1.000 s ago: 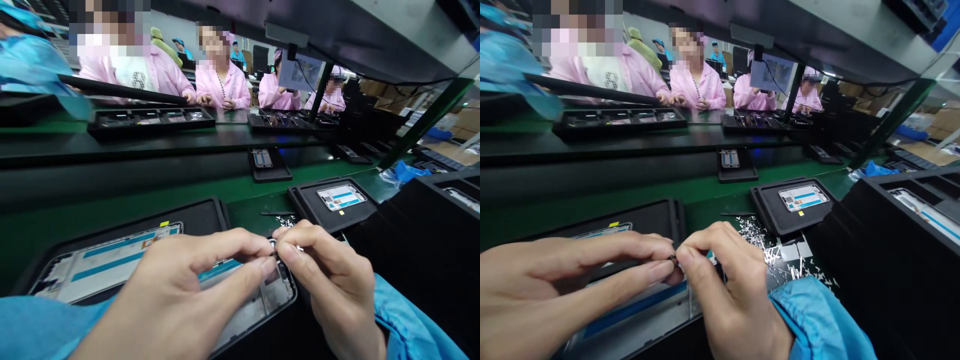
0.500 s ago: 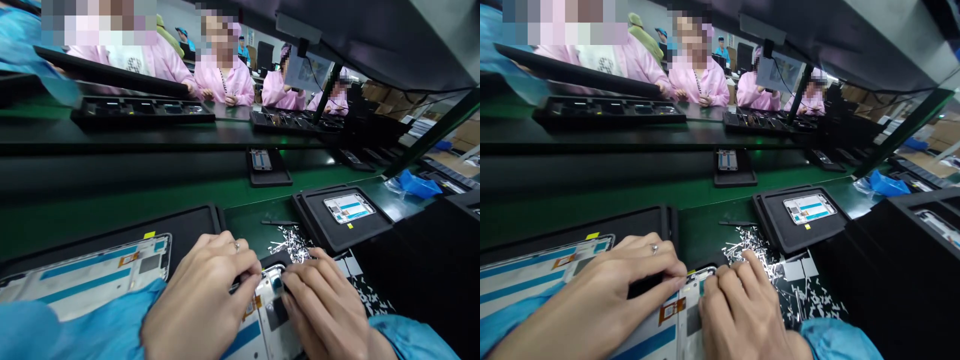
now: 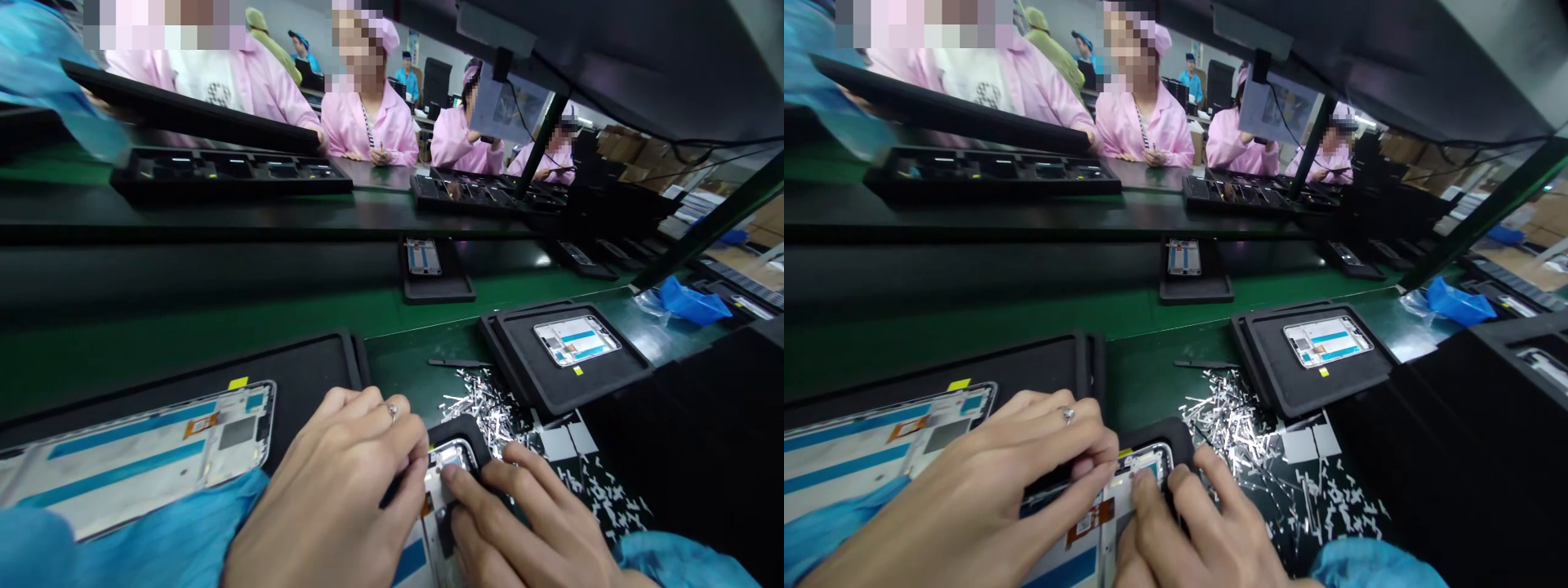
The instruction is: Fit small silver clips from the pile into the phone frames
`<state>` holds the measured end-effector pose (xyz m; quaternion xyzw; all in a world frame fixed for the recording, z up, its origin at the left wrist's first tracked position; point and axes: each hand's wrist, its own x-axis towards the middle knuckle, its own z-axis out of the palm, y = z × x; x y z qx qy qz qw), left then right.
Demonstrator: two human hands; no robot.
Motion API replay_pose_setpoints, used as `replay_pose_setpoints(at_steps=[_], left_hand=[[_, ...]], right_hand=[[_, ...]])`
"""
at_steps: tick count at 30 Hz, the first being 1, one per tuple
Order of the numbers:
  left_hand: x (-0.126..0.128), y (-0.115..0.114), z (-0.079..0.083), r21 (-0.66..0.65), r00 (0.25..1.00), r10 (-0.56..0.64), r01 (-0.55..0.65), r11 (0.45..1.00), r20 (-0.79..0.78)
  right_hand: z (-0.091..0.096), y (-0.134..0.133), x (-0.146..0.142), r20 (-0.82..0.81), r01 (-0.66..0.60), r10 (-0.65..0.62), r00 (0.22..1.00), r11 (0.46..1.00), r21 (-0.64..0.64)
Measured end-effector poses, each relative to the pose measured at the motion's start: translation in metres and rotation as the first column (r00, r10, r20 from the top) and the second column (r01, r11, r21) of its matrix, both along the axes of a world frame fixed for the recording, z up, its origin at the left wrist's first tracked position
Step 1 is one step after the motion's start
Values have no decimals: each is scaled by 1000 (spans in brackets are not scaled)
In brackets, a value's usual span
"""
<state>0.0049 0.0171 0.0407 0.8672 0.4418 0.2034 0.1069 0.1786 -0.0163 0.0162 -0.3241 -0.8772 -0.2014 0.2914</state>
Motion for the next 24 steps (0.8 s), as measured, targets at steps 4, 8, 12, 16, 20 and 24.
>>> replay_pose_setpoints(at_steps=[4,8,12,16,20,24], left_hand=[[-2,-3,-5,100,999,-39,36,994,26],[-1,-4,-7,131,1000,-21,18,991,21],[1,-5,-8,173,1000,-13,10,985,12],[1,-2,-7,188,999,-53,52,981,-1],[0,1,-5,176,997,-75,76,981,-8],[-3,-1,-5,183,997,-78,77,980,-6]], right_hand=[[-4,1,2,18,-11,13,1000,997,-76],[-4,1,0,-11,-25,24,1000,999,-48],[-1,1,-4,-21,-11,12,1000,999,35],[-2,1,-4,-7,-18,18,1000,998,60],[-4,2,-2,-5,-14,14,1000,999,50],[-4,4,-1,35,-28,26,999,997,69]])
